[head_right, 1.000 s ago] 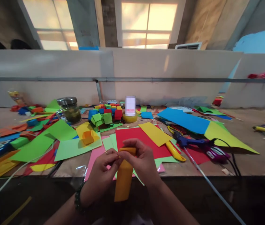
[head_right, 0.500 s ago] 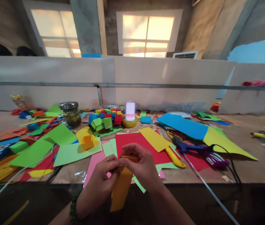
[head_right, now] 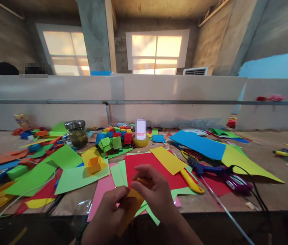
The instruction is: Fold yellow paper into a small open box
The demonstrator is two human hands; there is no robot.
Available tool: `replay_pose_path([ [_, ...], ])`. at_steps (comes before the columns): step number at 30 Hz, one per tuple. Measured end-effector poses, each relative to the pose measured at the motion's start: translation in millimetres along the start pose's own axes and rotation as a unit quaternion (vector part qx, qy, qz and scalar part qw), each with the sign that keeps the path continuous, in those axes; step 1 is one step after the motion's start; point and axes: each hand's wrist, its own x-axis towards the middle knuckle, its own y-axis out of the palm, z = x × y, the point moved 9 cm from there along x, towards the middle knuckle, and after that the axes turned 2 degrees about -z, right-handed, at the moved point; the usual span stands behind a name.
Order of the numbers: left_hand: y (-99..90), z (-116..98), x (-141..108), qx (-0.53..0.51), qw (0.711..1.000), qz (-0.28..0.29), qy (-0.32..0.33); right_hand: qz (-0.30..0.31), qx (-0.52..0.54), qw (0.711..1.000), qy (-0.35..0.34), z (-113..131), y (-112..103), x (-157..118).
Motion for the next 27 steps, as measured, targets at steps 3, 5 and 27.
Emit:
replay_pose_path([
  [3, -2.0, -2.9, -0.5, 0.010, 1.000, 0.022, -0.004, 0.043, -0.046, 0.998, -0.005, -0.7, 2.1, -1.7],
  [5, -4.2, -3.6, -1.1, 0.000, 0.999, 0.039, -0.024, 0.005, -0.045, 0.999, -0.015, -0.2, -8.1, -0.8],
  [27, -60.9, 14.2, 4.1, -0.236, 0.955, -0.179, -0.019, -0.174, -0.023, 0.984, 0.001, -30.0, -55.6, -1.7],
])
